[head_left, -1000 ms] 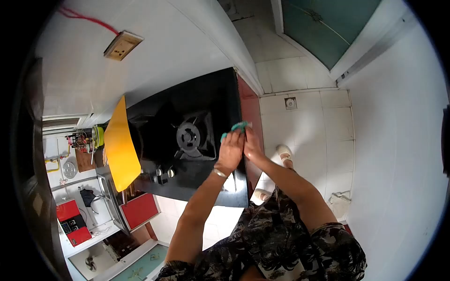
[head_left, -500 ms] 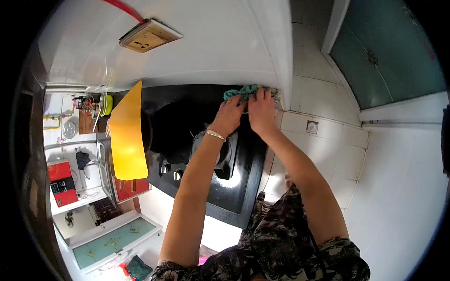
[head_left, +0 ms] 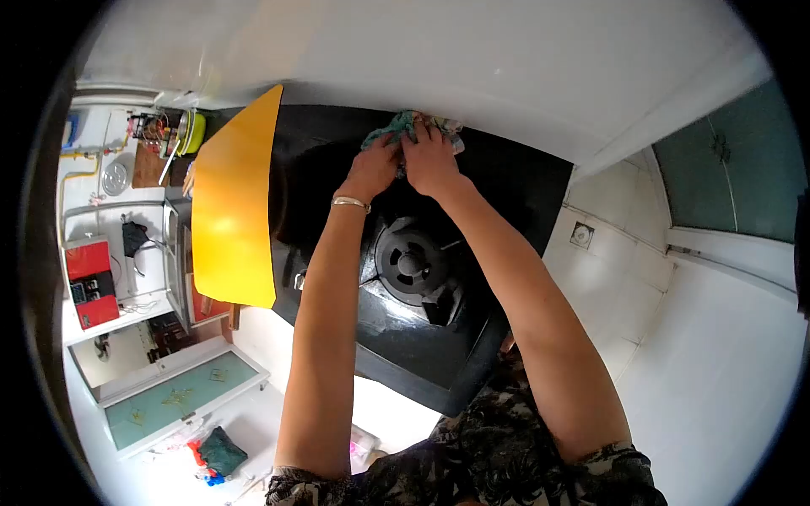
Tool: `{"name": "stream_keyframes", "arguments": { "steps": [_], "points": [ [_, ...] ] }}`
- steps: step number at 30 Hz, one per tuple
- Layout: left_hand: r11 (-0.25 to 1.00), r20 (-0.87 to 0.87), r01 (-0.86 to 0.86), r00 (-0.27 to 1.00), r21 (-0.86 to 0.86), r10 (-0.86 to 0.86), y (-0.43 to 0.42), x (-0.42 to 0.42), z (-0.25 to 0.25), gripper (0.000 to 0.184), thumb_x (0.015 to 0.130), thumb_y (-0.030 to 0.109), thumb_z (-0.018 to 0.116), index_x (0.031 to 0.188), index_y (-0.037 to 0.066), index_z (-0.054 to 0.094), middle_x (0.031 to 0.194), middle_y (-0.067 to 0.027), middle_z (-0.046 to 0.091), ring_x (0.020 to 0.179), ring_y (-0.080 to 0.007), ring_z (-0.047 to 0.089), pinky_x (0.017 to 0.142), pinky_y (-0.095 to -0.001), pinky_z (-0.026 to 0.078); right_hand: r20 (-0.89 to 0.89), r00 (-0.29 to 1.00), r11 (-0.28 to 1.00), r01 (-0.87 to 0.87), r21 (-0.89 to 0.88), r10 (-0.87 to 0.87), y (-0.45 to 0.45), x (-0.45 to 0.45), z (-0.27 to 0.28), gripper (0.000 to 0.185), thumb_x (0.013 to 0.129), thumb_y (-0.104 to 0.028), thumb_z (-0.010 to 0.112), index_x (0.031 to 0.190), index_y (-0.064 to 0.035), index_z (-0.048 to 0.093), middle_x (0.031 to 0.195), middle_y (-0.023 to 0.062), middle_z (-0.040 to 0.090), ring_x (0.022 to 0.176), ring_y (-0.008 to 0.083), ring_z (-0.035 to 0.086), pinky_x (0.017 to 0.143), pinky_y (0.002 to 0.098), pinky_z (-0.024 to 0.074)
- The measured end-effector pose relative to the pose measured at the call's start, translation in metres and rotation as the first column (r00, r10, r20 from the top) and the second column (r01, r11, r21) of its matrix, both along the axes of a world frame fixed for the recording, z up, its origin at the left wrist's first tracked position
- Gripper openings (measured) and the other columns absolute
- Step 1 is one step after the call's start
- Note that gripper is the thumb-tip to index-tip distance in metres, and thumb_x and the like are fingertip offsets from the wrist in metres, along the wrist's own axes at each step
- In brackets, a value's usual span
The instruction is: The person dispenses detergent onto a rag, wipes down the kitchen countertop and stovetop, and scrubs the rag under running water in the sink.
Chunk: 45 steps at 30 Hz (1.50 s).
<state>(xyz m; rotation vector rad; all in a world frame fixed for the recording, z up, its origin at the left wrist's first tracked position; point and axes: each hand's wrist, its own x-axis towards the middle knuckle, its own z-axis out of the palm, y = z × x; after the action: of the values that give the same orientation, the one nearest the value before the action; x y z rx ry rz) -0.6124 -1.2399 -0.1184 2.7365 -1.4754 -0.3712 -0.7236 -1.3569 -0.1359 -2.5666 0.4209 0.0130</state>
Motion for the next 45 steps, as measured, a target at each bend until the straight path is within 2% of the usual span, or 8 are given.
{"name": "stream_keyframes", "arguments": {
  "steps": [14, 21, 27, 28, 29, 32, 39, 45],
  "points": [
    [0.916, 0.139, -0.328, 0.921, -0.231, 0.365, 0.047, 0.088, -0.025, 0.042, 0.097, 0.015, 0.056, 0.137, 0.002, 0.058, 0.151, -0.0223, 0.044, 0.137, -0.0396, 0.046, 0.113, -0.0482, 0.039, 0.196, 0.958, 0.973, -0.185, -0.134, 0.209, 0.045, 0.141, -0.019, 0.063, 0.097, -0.017, 0.058, 0.155, -0.0024, 0.036, 0.164, 0.0248, 0.022, 0.149, 0.0411, 0.025, 0.12, 0.0526, 0.0267],
    [0.864, 0.326, -0.357, 0.819, -0.355, 0.473, 0.064, 0.121, -0.042, 0.047, 0.094, 0.009, 0.062, 0.139, 0.001, 0.054, 0.144, -0.0257, 0.048, 0.13, -0.0443, 0.049, 0.108, -0.0501, 0.044, 0.181, 0.884, 0.88, -0.366, -0.304, 0.43, 0.051, 0.203, -0.023, 0.061, 0.092, -0.015, 0.066, 0.148, -0.0018, 0.045, 0.152, 0.0273, 0.04, 0.138, 0.0413, 0.041, 0.115, 0.0514, 0.036],
    [0.68, 0.208, -0.574, 0.674, -0.455, 0.709, 0.043, 0.103, -0.019, 0.055, 0.091, 0.0, 0.064, 0.141, -0.01, 0.042, 0.137, -0.0324, 0.046, 0.125, -0.0462, 0.05, 0.102, -0.0514, 0.048, 0.322, 0.829, 0.886, -0.457, -0.084, 0.458, 0.055, 0.268, -0.028, 0.044, 0.094, -0.013, 0.064, 0.136, -0.0025, 0.059, 0.143, 0.0244, 0.052, 0.132, 0.0402, 0.048, 0.115, 0.049, 0.0378],
    [0.684, 0.233, -0.551, 0.671, -0.479, 0.704, 0.043, 0.095, -0.017, 0.056, 0.09, -0.001, 0.064, 0.14, -0.011, 0.041, 0.137, -0.0333, 0.045, 0.124, -0.0454, 0.051, 0.101, -0.0509, 0.049, 0.568, 0.742, 0.834, -0.527, 0.163, 0.358, 0.065, 0.283, -0.027, 0.038, 0.097, -0.014, 0.063, 0.132, -0.0017, 0.057, 0.134, 0.021, 0.053, 0.123, 0.0352, 0.05, 0.107, 0.0462, 0.0409],
    [0.687, 0.257, -0.527, 0.667, -0.5, 0.699, 0.047, 0.089, -0.014, 0.056, 0.09, -0.003, 0.064, 0.139, -0.012, 0.04, 0.136, -0.0342, 0.045, 0.123, -0.0446, 0.051, 0.099, -0.0504, 0.049, 0.616, 0.707, 0.821, -0.547, 0.165, 0.347, 0.074, 0.297, -0.027, 0.038, 0.097, -0.014, 0.063, 0.132, -0.002, 0.057, 0.135, 0.0207, 0.053, 0.124, 0.035, 0.05, 0.107, 0.0464, 0.0408],
    [0.634, 0.024, -0.647, 0.692, -0.423, 0.722, 0.068, 0.085, -0.003, 0.056, 0.09, -0.003, 0.064, 0.137, -0.012, 0.037, 0.13, -0.0336, 0.05, 0.117, -0.044, 0.056, 0.095, -0.0503, 0.051, 0.487, 0.733, 0.851, -0.524, -0.042, 0.475, 0.108, 0.329, -0.026, 0.038, 0.096, -0.014, 0.063, 0.132, -0.0029, 0.058, 0.136, 0.0197, 0.053, 0.125, 0.0346, 0.049, 0.108, 0.0469, 0.0404],
    [0.697, 0.093, -0.492, 0.78, -0.522, 0.619, 0.085, 0.092, -0.03, 0.049, 0.094, 0.012, 0.068, 0.132, -0.01, 0.046, 0.121, -0.0303, 0.058, 0.104, -0.0422, 0.062, 0.092, -0.0509, 0.051, 0.318, 0.738, 0.801, -0.576, -0.163, 0.595, 0.145, 0.367, -0.043, 0.038, 0.095, -0.013, 0.064, 0.132, -0.005, 0.059, 0.139, 0.0175, 0.053, 0.128, 0.0335, 0.048, 0.11, 0.0482, 0.0395],
    [0.74, 0.165, -0.403, 0.811, -0.538, 0.562, 0.078, 0.11, -0.055, 0.054, 0.092, 0.027, 0.074, 0.131, -0.002, 0.051, 0.122, -0.0224, 0.061, 0.112, -0.0363, 0.06, 0.091, -0.0467, 0.052, 0.309, 0.696, 0.758, -0.629, -0.176, 0.649, 0.148, 0.373, -0.051, 0.038, 0.095, -0.012, 0.064, 0.132, -0.0068, 0.06, 0.141, 0.0155, 0.053, 0.131, 0.0325, 0.048, 0.112, 0.0493, 0.0387]
  ]
}}
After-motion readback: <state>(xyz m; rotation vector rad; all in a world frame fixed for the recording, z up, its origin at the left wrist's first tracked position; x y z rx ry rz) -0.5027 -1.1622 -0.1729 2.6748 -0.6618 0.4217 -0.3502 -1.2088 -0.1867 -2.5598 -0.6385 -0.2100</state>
